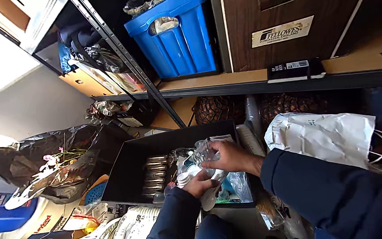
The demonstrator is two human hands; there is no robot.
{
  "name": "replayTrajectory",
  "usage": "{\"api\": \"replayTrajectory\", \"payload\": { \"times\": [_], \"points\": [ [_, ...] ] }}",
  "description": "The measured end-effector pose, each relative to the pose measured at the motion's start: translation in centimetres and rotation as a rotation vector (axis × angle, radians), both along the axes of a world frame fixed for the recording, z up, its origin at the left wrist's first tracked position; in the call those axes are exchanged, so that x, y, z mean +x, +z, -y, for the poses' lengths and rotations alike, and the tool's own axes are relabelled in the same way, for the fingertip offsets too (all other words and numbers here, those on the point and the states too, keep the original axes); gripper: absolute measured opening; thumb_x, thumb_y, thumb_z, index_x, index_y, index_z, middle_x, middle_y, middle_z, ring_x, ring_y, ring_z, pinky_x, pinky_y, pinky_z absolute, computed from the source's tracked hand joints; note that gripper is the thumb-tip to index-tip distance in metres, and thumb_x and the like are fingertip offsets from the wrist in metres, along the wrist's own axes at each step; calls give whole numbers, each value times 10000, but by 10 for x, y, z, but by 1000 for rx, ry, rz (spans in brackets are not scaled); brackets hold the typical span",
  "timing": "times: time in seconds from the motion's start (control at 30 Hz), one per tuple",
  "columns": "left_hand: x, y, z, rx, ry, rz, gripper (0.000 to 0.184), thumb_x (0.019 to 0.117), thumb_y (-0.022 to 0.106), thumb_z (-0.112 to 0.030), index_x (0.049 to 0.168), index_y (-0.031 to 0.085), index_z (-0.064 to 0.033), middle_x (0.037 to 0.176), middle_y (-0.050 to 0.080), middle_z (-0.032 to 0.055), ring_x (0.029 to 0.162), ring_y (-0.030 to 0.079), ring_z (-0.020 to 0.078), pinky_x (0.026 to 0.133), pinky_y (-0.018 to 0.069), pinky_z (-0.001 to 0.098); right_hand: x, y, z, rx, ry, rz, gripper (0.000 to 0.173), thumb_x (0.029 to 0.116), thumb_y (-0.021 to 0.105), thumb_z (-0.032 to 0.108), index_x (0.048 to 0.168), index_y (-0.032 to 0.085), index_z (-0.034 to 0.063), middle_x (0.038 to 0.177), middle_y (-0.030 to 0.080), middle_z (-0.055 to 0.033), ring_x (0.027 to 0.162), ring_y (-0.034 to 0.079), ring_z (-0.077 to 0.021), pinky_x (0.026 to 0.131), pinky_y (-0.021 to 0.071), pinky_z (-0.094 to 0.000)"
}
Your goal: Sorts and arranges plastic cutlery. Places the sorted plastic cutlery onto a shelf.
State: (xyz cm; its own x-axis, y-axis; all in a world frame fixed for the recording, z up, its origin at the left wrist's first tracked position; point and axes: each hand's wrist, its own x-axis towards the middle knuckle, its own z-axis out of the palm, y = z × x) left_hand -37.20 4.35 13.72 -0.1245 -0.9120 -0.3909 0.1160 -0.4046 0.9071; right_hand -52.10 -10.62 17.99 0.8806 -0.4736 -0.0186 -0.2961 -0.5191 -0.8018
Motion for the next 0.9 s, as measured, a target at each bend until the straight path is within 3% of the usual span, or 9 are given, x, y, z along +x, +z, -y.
{"api": "replayTrajectory", "payload": {
  "times": [0.07, 0.13, 0.2, 0.27, 0.37, 0.53, 0.63, 0.77, 0.9],
  "points": [
    [-3, -3, 1, 15, 21, 39, 501, 895, 670, -176, 1319, 463, -9, 880, 700, 116, 709, 694, 205, 667, 601, 363, 2, -1, -1, 55, -63, 2, 520, 877, 730, 601, 1202, 705, 196, 992, 719, -29, 917, 691, -189, 836, 569, -499],
    [2, -4, -1, 38, 17, 69, 877, 878, 681, -214, 1565, 170, -24, 935, 688, 145, 728, 701, 226, 687, 612, 384, 5, -9, 6, 135, -232, 97, 450, 886, 767, 508, 1138, 716, 139, 948, 728, -66, 870, 708, -220, 810, 586, -518],
    [14, -2, -9, 59, 31, 99, 1070, 859, 682, -256, 1619, -43, -52, 958, 683, 155, 738, 709, 238, 698, 620, 400, 8, -20, 20, 246, -401, 192, 459, 881, 793, 465, 1143, 708, 97, 973, 729, -106, 887, 710, -259, 812, 583, -553],
    [23, 3, -24, 58, 92, 86, 926, 855, 664, -271, 1603, 170, -42, 976, 684, 156, 759, 696, 236, 711, 606, 407, 6, -22, 31, 434, -513, 273, 465, 891, 807, 409, 1161, 683, 50, 993, 721, -145, 884, 706, -284, 790, 586, -542],
    [39, 4, -44, 40, 222, -45, 536, 806, 709, -354, 1217, 604, -26, 868, 718, 117, 743, 709, 213, 680, 602, 381, 1, -21, 38, 696, -551, 322, 488, 918, 783, 385, 1201, 628, 19, 1043, 697, -182, 908, 714, -323, 755, 616, -545],
    [66, -33, -61, -107, 259, -369, 626, 739, 832, -460, 1204, 673, -71, 859, 712, 104, 721, 699, 213, 641, 593, 381, -3, -29, 51, 700, -591, 355, 499, 896, 813, 349, 1218, 641, 9, 1046, 710, -181, 920, 717, -309, 786, 616, -526],
    [79, -52, -61, -201, 313, -442, 678, 745, 821, -455, 1260, 641, -53, 904, 700, 120, 748, 692, 239, 645, 592, 422, -3, -45, 65, 424, -586, 316, 527, 843, 852, 410, 1173, 667, 43, 978, 730, -134, 893, 717, -257, 817, 594, -521],
    [85, -33, -66, -331, 507, -413, 445, 738, 836, -438, 1021, 765, -102, 875, 735, 95, 761, 715, 205, 670, 605, 383, -6, -42, 59, 37, -404, 3, 588, 841, 810, 534, 1236, 660, 125, 993, 726, -110, 932, 710, -284, 835, 567, -584],
    [104, -38, -72, -296, 695, -282, 503, 704, 875, -325, 1068, 672, -42, 808, 684, 97, 697, 689, 203, 631, 601, 380, 3, -42, 34, -250, -140, -356, 592, 882, 724, 598, 1283, 622, 175, 923, 708, -82, 871, 699, -293, 751, 559, -543]
  ]
}}
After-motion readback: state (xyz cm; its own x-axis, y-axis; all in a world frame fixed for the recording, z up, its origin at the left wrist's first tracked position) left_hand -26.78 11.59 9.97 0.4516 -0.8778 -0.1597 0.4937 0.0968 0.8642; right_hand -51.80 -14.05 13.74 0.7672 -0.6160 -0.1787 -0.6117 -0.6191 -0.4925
